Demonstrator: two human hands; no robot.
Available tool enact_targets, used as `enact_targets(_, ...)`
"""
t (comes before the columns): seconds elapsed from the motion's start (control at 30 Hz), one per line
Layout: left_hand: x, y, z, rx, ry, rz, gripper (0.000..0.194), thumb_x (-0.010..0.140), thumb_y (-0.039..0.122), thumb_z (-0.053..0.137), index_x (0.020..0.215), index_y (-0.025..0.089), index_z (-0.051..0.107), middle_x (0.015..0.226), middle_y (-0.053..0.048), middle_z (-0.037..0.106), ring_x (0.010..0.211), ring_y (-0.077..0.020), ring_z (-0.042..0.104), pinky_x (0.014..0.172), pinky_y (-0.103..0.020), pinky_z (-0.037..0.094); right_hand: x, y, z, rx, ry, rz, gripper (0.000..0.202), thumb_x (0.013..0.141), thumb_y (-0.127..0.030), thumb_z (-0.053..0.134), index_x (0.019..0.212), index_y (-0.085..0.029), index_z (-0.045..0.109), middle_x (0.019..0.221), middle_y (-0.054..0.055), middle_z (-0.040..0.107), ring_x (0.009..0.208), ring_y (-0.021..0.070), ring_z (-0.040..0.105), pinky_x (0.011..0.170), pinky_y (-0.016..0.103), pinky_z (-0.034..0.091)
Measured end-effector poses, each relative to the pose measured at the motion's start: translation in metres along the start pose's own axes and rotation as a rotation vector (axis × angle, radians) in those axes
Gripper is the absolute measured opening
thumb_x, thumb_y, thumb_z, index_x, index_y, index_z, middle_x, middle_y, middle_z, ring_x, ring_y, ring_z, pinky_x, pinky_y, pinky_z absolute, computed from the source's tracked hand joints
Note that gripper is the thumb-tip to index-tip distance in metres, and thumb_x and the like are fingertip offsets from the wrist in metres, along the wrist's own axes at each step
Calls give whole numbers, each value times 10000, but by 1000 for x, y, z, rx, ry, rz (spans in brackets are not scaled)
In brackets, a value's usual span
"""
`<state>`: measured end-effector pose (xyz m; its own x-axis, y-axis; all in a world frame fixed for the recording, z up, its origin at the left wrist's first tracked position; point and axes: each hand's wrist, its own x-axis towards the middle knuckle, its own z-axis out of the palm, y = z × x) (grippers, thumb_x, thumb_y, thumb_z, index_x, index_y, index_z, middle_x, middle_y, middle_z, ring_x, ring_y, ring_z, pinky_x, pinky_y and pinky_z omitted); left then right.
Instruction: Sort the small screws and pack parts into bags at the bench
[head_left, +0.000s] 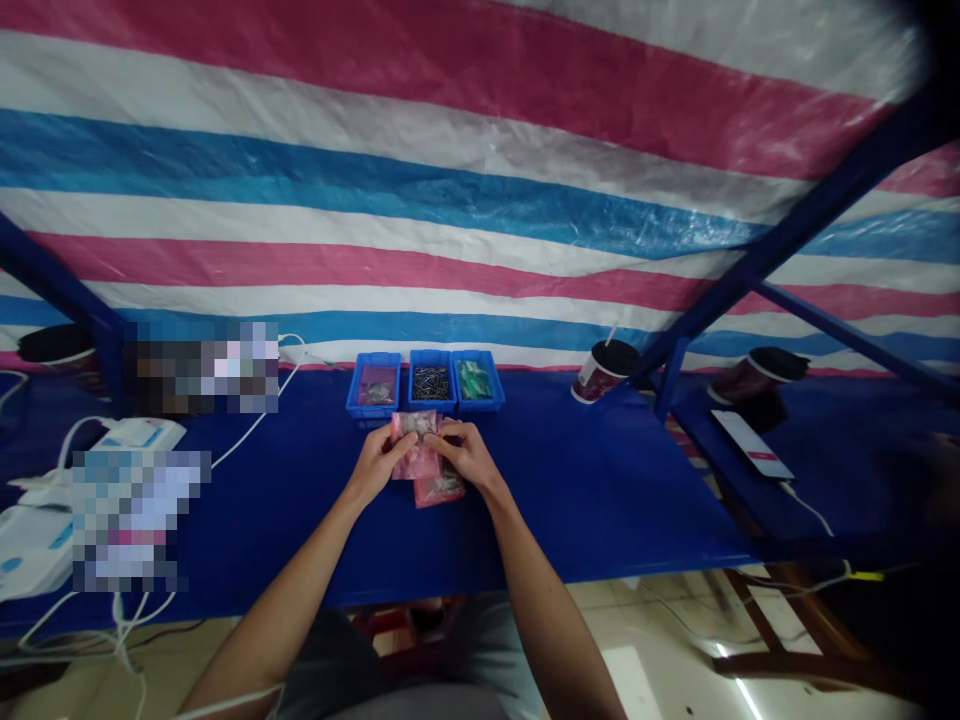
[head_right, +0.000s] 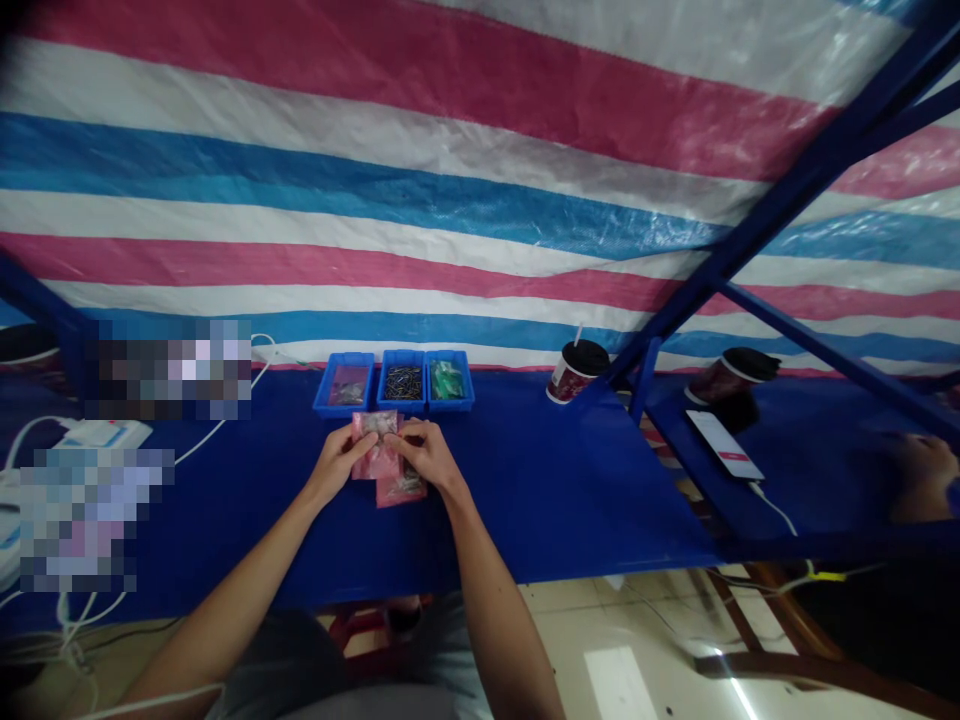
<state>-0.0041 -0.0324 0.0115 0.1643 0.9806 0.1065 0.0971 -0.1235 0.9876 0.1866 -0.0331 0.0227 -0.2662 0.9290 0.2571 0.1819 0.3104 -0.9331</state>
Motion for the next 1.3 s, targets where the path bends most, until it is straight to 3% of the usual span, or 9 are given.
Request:
enact_targets(0.17, 0, -3, -1, 26, 14, 41, 346, 842, 475, 667, 761, 141, 624, 651, 20, 526, 595, -113, 442, 557, -215, 361, -1, -1, 0, -53, 29, 23, 436, 869, -521, 650, 601, -187, 567, 623, -5, 505, 676, 154, 452, 717, 296, 374)
enact_targets(0.43, -1, -4, 1, 27, 28, 24, 355, 827, 481, 678, 745, 142, 611, 643, 26, 524, 587, -113, 440, 558, -217, 350, -1, 5, 3, -35, 44, 19, 494, 890, -547, 606, 563, -192, 502, 598, -10, 471, 652, 150, 433, 692, 292, 368)
enact_targets(0.63, 0, -3, 4, 31, 13, 28, 341, 846, 479, 661, 796, 145, 612, 678, 29, 530, 616, -114, 454, 590, -218, 363, 1, 5, 2, -51, 83, 8, 506, 892, -508, 621, 522, -189, 486, 571, -20, 440, 648, 149, 417, 745, 308, 353)
enact_targets(0.8, 1, -3, 1, 70, 71, 58, 375, 827, 474, 678, 678, 157, 545, 612, 39, 465, 571, -105, 404, 544, -215, 320, 1, 4, 6, -170, 115, -13, 435, 887, -498, 641, 575, -199, 589, 610, -4, 545, 689, 168, 452, 851, 359, 343)
enact_targets(0.93, 11, -8, -16, 24, 309, 84, 366, 807, 477, 695, 681, 160, 561, 584, 46, 448, 545, -102, 395, 533, -213, 316, 2, 4, 4, -212, 284, -5, 375, 851, -522, 688, 636, -216, 662, 665, 16, 615, 712, 184, 489, 902, 383, 339)
enact_targets(1.0, 22, -9, -32, -21, 476, 120, 349, 812, 488, 683, 769, 149, 616, 637, 36, 509, 579, -110, 445, 573, -213, 363, 2, 5, -1, -199, 406, 24, 408, 857, -539, 670, 612, -215, 640, 644, 14, 603, 697, 183, 499, 913, 382, 347)
enact_targets(1.07, 38, -7, -51, 37, 554, 150, 375, 827, 509, 648, 893, 140, 659, 719, 14, 583, 643, -134, 510, 631, -227, 414, 2, 7, -5, -187, 481, 56, 445, 874, -554, 633, 591, -211, 619, 634, 17, 603, 700, 186, 515, 913, 377, 357)
enact_targets(1.2, 80, 0, -87, 584, 530, 116, 392, 806, 527, 623, 726, 146, 669, 710, -26, 618, 721, -188, 566, 721, -276, 448, 1, 10, -9, -180, 536, 63, 479, 899, -556, 583, 590, -193, 624, 636, 9, 625, 688, 172, 548, 898, 350, 375)
enact_targets(1.3, 110, 1, -96, 858, 389, 88, 363, 773, 511, 634, 689, 163, 697, 859, -96, 701, 955, -270, 610, 896, -349, 454, 1, 12, -9, -202, 556, 40, 488, 913, -540, 572, 588, -180, 627, 615, -8, 616, 676, 158, 566, 902, 331, 375)
